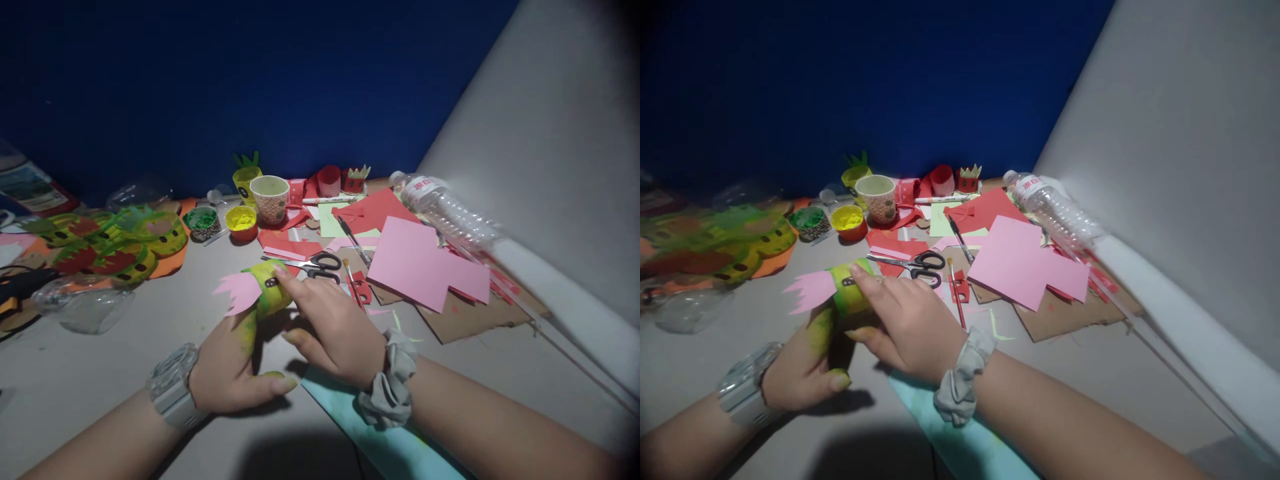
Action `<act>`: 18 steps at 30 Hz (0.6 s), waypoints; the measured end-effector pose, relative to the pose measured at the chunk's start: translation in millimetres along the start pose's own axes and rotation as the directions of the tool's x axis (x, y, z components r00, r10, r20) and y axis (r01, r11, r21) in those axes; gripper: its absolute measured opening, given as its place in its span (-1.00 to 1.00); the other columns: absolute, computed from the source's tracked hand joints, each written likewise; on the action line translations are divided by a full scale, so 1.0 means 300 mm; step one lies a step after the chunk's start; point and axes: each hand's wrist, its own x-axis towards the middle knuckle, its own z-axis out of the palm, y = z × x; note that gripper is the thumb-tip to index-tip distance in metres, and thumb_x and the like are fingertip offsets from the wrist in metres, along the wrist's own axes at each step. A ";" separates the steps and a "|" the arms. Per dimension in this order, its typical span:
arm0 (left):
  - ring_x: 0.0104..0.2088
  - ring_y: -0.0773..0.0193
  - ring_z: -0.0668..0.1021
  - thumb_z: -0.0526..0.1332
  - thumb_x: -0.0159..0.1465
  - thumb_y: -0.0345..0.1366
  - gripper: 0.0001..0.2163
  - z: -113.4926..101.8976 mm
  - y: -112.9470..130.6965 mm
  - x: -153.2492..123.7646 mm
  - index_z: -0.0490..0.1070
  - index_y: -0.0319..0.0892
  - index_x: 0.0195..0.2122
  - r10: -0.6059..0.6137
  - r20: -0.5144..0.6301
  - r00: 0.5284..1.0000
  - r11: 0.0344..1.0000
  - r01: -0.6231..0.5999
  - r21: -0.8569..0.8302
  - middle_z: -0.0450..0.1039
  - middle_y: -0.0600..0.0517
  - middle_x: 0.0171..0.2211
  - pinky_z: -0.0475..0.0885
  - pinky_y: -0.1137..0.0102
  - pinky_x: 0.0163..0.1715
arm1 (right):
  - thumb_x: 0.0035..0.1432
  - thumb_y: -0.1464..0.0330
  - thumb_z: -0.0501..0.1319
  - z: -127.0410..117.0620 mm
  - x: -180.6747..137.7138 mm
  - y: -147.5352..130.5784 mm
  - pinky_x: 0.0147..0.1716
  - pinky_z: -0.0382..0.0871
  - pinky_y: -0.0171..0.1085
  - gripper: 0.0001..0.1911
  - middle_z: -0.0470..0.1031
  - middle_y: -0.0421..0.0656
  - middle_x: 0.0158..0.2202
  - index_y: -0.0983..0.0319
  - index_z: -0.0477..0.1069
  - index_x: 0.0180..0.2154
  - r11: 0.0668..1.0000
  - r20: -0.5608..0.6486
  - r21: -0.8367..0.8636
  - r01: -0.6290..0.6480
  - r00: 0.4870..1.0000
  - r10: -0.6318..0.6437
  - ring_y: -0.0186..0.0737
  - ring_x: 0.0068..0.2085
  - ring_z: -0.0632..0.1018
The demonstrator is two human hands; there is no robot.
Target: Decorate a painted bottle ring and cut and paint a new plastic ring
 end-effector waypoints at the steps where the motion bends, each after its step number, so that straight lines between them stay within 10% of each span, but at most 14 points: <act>1: 0.10 -0.10 0.47 0.12 0.26 0.01 -0.35 0.001 -0.005 -0.007 0.01 -0.09 0.32 -0.006 -0.008 1.000 1.000 0.005 -0.024 0.39 -0.20 0.12 0.39 0.02 0.10 | 0.38 0.17 -0.07 0.000 -0.002 -0.003 -0.27 0.34 -0.16 -0.48 0.41 -0.04 -0.21 0.31 0.01 0.24 0.993 -0.044 0.095 -0.067 0.996 0.072 -0.15 -0.26 0.42; 5: 0.02 -0.06 0.54 0.18 0.25 -0.11 -0.46 0.002 -0.002 -0.013 0.18 -0.17 0.23 -0.028 -0.017 0.999 0.998 0.028 -0.050 0.47 -0.20 0.04 0.43 0.07 0.07 | 0.34 0.13 0.02 0.002 0.004 -0.001 -0.41 0.30 -0.32 -0.70 0.29 -0.23 -0.35 0.19 0.23 -0.06 0.721 -0.003 0.565 -0.401 0.873 0.488 -0.34 -0.41 0.35; 11: -0.09 0.03 0.59 0.13 0.29 -0.37 -0.76 0.017 0.029 0.013 0.41 -0.20 -0.03 -0.115 -0.151 0.982 0.949 0.153 0.275 0.56 -0.15 -0.10 0.49 0.10 -0.05 | 0.06 0.12 0.34 0.012 0.036 0.024 -0.48 0.25 -0.42 -0.65 0.28 -0.31 -0.46 0.22 0.34 -0.28 0.102 0.366 0.870 -0.482 0.771 0.522 -0.42 -0.47 0.35; 18: -0.27 0.12 0.62 0.17 0.27 -0.31 -0.89 0.038 0.008 0.002 0.45 -0.16 -0.21 0.029 -0.247 0.969 0.869 0.098 0.486 0.59 -0.05 -0.33 0.53 0.24 -0.23 | -0.03 0.23 0.43 0.018 0.035 0.033 -0.12 0.40 -0.25 -0.66 0.53 -0.20 -0.28 0.23 0.47 -0.22 -0.054 0.479 0.855 -0.515 0.747 0.461 -0.31 -0.27 0.52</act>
